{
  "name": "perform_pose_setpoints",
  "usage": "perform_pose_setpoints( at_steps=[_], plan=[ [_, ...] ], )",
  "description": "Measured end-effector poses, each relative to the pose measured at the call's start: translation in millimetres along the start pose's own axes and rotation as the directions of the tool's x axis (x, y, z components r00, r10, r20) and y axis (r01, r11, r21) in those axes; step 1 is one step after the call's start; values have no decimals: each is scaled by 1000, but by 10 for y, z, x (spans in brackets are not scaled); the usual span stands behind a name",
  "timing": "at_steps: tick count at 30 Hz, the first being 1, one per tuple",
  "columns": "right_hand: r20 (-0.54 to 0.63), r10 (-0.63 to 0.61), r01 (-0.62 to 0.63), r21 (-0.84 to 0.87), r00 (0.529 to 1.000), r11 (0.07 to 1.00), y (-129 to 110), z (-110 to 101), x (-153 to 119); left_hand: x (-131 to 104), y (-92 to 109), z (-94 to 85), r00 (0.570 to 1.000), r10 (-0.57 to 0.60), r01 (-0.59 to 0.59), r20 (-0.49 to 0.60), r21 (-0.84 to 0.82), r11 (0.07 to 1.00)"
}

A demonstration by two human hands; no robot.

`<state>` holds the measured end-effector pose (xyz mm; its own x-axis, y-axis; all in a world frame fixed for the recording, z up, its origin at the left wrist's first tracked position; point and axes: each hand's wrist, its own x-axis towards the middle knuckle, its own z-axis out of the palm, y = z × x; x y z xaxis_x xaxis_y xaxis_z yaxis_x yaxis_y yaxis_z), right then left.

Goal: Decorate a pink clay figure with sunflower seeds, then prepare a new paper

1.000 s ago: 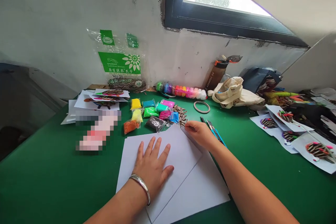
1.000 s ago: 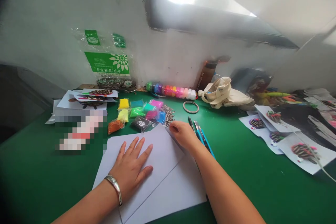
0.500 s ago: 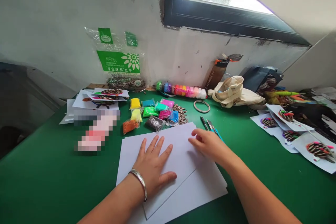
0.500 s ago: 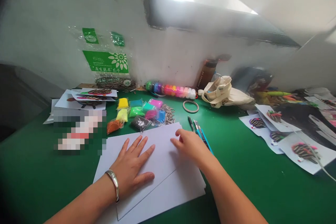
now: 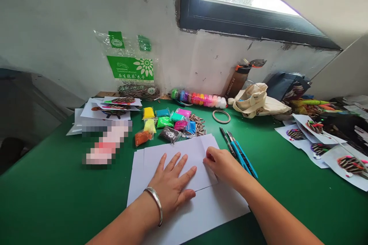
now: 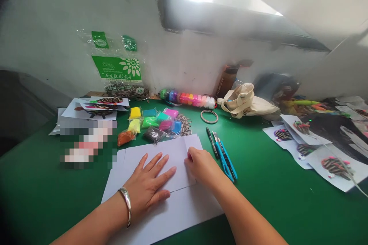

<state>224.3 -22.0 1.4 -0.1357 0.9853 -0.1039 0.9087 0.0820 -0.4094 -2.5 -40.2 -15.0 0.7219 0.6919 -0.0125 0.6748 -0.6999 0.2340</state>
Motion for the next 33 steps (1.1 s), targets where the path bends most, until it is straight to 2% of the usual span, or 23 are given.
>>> perform_pose_setpoints(
  at_steps=[5,7,9,12,14,17,20,25,33],
  plan=[
    [-9,-5,4,-107,1000,994,-6,6,-13,36,13,-40,999,-34,34,40,12,999],
    [-67,14,-29,-227,998,973,-67,5,-53,43,25,-37,998,-44,43,39,27,999],
    [-174,-33,-24,-314,984,949,-163,33,-103,49,36,-24,998,-50,48,34,40,998],
    [-283,-240,150,-305,929,940,-323,171,-148,58,42,13,998,-64,62,26,59,996],
    [-247,-347,273,-289,905,918,-393,305,-140,60,37,40,998,-69,68,10,66,995],
    [-186,-406,335,-320,895,886,-409,476,-103,52,27,58,998,-62,63,-19,66,996],
    [-172,-402,310,-399,899,863,-361,536,-88,37,25,35,994,-107,107,-4,66,992],
    [-130,-343,249,-465,930,850,-228,455,-113,23,31,-27,972,-217,212,95,57,976],
    [-146,-264,157,-508,954,847,-5,354,-178,-31,-20,-55,962,-255,256,99,8,967]
  ],
)
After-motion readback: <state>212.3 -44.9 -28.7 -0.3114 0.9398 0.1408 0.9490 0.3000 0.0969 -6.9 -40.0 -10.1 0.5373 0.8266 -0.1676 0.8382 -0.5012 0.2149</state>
